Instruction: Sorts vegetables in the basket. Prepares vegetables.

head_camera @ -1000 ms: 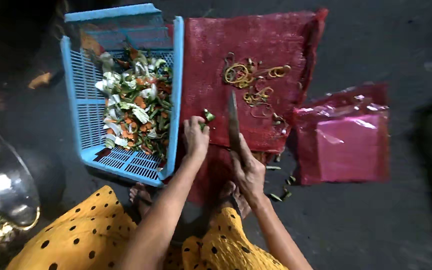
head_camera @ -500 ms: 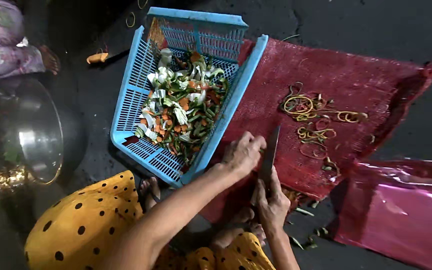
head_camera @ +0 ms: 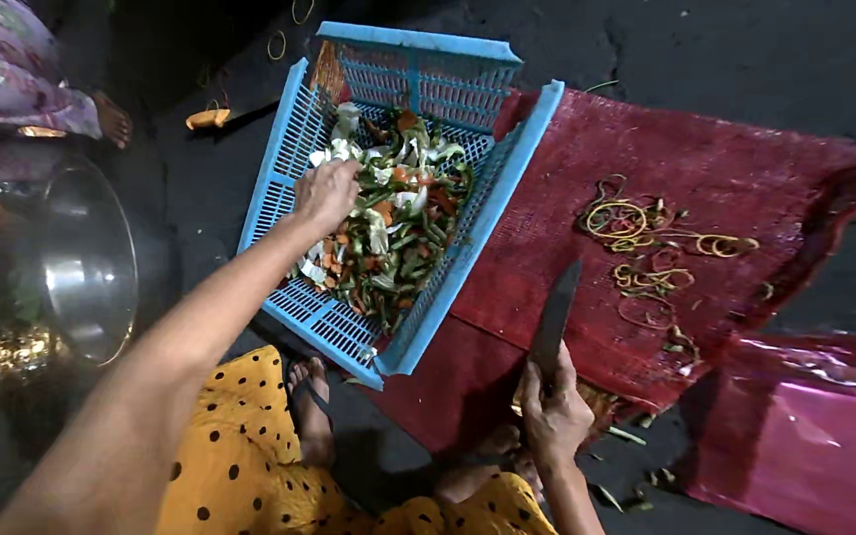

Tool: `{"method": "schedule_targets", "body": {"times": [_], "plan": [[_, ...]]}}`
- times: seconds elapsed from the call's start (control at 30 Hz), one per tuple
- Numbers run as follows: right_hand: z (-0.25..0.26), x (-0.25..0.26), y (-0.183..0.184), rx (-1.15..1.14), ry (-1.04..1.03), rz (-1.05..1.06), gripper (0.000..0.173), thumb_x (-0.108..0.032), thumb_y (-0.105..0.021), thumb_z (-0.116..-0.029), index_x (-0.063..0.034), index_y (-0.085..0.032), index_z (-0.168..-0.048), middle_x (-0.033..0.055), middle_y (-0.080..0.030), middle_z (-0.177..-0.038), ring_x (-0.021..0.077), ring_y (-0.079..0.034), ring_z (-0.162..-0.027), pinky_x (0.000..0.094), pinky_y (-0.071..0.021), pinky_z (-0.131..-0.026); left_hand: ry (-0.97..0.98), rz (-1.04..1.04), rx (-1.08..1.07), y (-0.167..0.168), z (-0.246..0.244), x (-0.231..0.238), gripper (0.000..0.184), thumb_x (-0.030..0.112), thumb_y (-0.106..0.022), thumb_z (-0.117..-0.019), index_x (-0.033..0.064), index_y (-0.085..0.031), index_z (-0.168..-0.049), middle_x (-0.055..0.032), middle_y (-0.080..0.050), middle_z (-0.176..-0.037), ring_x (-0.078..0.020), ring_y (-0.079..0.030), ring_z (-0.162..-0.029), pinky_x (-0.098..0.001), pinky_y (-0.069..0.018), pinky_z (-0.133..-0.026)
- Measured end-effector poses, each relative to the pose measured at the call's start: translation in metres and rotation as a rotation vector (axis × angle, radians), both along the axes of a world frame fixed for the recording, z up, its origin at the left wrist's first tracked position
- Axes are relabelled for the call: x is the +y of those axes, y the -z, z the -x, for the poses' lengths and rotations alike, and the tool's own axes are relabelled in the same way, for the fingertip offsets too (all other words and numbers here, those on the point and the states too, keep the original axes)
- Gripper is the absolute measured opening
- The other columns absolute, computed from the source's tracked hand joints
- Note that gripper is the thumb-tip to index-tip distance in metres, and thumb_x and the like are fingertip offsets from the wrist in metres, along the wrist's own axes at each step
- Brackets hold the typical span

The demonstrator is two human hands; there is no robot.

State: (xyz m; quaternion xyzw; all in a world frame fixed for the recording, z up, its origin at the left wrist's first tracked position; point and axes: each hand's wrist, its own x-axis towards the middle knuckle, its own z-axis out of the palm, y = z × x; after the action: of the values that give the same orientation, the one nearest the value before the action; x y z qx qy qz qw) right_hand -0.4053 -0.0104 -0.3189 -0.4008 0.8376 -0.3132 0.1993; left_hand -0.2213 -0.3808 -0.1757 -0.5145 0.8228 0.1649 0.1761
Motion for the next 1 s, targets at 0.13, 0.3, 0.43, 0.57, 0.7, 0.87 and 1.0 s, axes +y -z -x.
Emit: {"method": "schedule_targets", "body": {"times": [0.13,0.3,0.43,0.57,0.7,0.87,1.0], "plan": [[-0.002,-0.001,-0.001,0.010,-0.009,-0.017,0.052,-0.015,-0.056,-0.1002,0.0089,-0.050,-0.146,0.0338,-0.072,-0.103,0.0521,-0.071,-0.078,0.0664,-0.0527,-0.067,0.016,-0.068,0.008,0.044,-0.014,-0.006,0.036,0.018,-0.058,-0.1024,0.0043,-0.062,-0.136,-0.0210,-0.064,-0.134,-0.0409,-0.060,-0.125,-0.0621,-0.0465,-0.102],[-0.003,-0.002,-0.001,0.020,0.009,-0.019,0.053,-0.015,-0.057,-0.0992,0.0092,-0.050,-0.145,0.0333,-0.072,-0.101,0.0512,-0.071,-0.076,0.0649,-0.0530,-0.066,-0.254,-0.523,0.314,0.021,-0.006,0.019,0.025,0.020,-0.060,-0.1046,-0.0022,-0.069,-0.112,-0.0137,-0.071,-0.102,-0.0207,-0.068,-0.091,-0.0408,-0.0552,-0.087],[-0.003,-0.004,0.001,0.031,0.015,-0.018,0.052,-0.016,-0.057,-0.0992,0.0095,-0.051,-0.144,0.0332,-0.072,-0.104,0.0511,-0.071,-0.079,0.0648,-0.0532,-0.067,-0.560,-0.745,0.523,-0.001,-0.008,0.019,0.021,0.017,-0.059,-0.1041,0.0041,-0.063,-0.120,-0.0056,-0.069,-0.091,-0.0081,-0.062,-0.071,-0.0222,-0.0490,-0.061],[-0.004,-0.004,-0.001,0.039,0.015,-0.049,0.053,-0.018,-0.056,-0.0997,0.0099,-0.050,-0.145,0.0337,-0.072,-0.104,0.0526,-0.071,-0.079,0.0666,-0.0522,-0.067,-0.088,-0.391,0.286,0.001,-0.020,0.034,0.047,0.029,-0.075,-0.0946,0.0086,-0.063,-0.136,-0.0121,-0.064,-0.134,-0.0232,-0.062,-0.120,-0.0482,-0.0517,-0.100],[-0.005,-0.004,-0.001,0.057,0.015,-0.059,0.052,-0.017,-0.056,-0.0997,0.0096,-0.051,-0.144,0.0340,-0.071,-0.104,0.0534,-0.071,-0.080,0.0679,-0.0520,-0.067,0.737,-0.031,0.156,0.039,-0.037,0.089,0.061,0.045,-0.081,-0.0825,0.0330,-0.063,-0.140,-0.0149,-0.039,-0.162,-0.0466,-0.029,-0.151,-0.0859,-0.0227,-0.104],[-0.004,-0.004,-0.002,0.070,-0.007,-0.052,0.053,-0.016,-0.055,-0.0993,0.0102,-0.050,-0.144,0.0346,-0.071,-0.106,0.0531,-0.071,-0.082,0.0673,-0.0524,-0.067,0.926,-0.075,0.187,0.075,-0.047,0.077,0.063,0.017,-0.092,-0.0717,0.0246,-0.072,-0.131,-0.0079,-0.036,-0.166,-0.0407,-0.018,-0.157,-0.0886,-0.0076,-0.106],[-0.005,-0.004,-0.002,0.076,-0.004,-0.066,0.054,-0.018,-0.056,-0.0987,0.0113,-0.050,-0.143,0.0345,-0.071,-0.106,0.0527,-0.071,-0.082,0.0672,-0.0527,-0.069,0.834,0.086,0.401,0.066,-0.052,0.029,0.045,0.035,-0.077,-0.0794,0.0193,-0.072,-0.121,-0.0170,-0.054,-0.150,-0.0478,-0.040,-0.145,-0.0875,-0.0230,-0.102]]}}
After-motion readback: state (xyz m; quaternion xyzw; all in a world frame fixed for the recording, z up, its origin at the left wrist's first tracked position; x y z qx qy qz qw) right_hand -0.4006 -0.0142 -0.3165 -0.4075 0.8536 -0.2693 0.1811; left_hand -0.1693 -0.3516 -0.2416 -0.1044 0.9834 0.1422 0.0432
